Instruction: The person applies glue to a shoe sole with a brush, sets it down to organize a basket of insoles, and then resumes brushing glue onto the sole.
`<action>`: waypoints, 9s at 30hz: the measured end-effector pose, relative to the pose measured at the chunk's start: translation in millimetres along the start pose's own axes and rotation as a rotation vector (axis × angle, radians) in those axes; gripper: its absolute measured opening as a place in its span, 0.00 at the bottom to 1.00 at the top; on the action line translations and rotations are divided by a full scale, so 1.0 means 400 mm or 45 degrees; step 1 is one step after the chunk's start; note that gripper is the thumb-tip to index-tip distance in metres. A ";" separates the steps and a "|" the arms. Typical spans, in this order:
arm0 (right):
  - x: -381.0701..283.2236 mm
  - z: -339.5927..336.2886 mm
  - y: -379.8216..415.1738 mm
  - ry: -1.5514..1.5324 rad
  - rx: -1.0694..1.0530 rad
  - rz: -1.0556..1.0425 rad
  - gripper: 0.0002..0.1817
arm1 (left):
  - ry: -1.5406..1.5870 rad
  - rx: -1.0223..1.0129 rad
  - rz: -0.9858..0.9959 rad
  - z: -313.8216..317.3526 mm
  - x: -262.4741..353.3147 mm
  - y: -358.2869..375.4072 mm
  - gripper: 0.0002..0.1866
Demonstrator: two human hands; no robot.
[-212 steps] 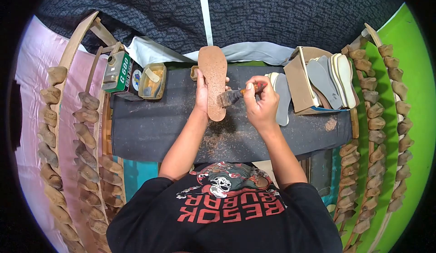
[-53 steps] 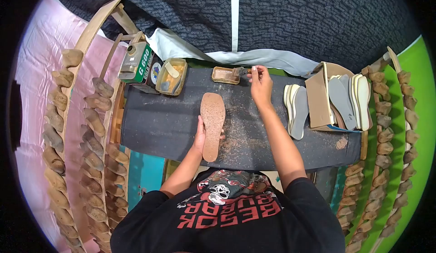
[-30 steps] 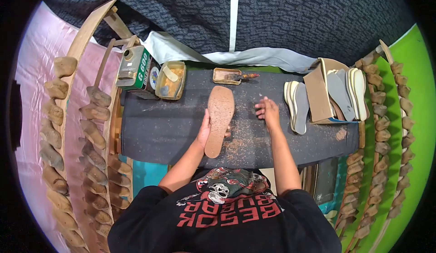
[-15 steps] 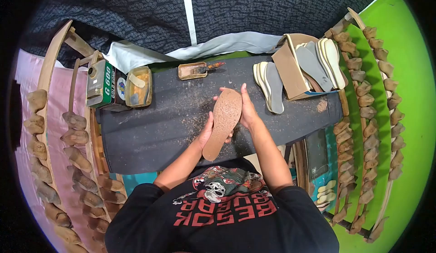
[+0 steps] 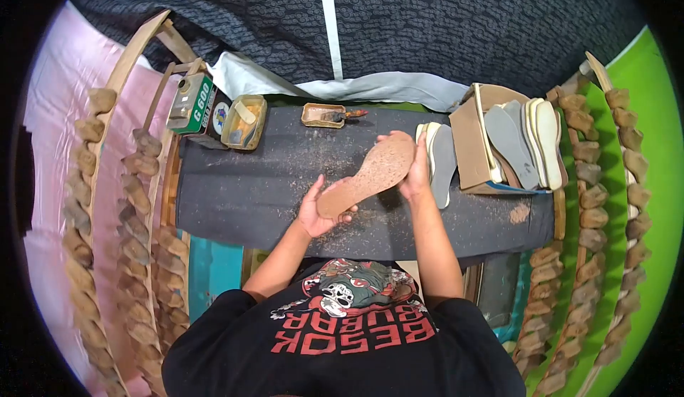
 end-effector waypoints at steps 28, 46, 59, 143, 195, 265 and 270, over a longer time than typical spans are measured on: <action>0.466 0.047 0.354 1.414 -0.701 0.418 0.28 | 0.422 1.392 1.236 -0.431 -0.328 0.641 0.23; 0.812 0.113 1.069 1.694 -1.265 0.730 0.29 | 0.539 1.605 1.151 -0.748 -0.782 1.231 0.25; 1.087 0.149 1.198 1.769 -1.675 0.874 0.23 | 0.828 1.861 1.267 -0.819 -1.007 1.367 0.19; 1.761 -0.370 1.316 2.270 -2.728 -0.761 0.34 | -1.322 2.071 -0.099 -1.454 -1.106 1.122 0.42; 0.609 -0.622 0.564 1.895 -0.898 -0.135 0.17 | -1.208 1.193 0.840 -0.670 -0.710 0.523 0.19; -0.192 -0.229 0.247 1.777 0.353 -0.998 0.32 | -0.737 0.136 0.343 0.198 -0.204 -0.388 0.34; -0.084 -0.161 0.276 1.568 0.198 -0.755 0.33 | -0.648 0.099 0.296 0.137 -0.139 -0.332 0.43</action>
Point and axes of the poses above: each hand's wrist, its own y-axis away from the middle knuckle, its own z-axis out of the palm, x = y × z, the point moved 9 cm from there along -y, towards the middle knuckle, and after that the axes turned 15 degrees about x, right-handed, at the moved point
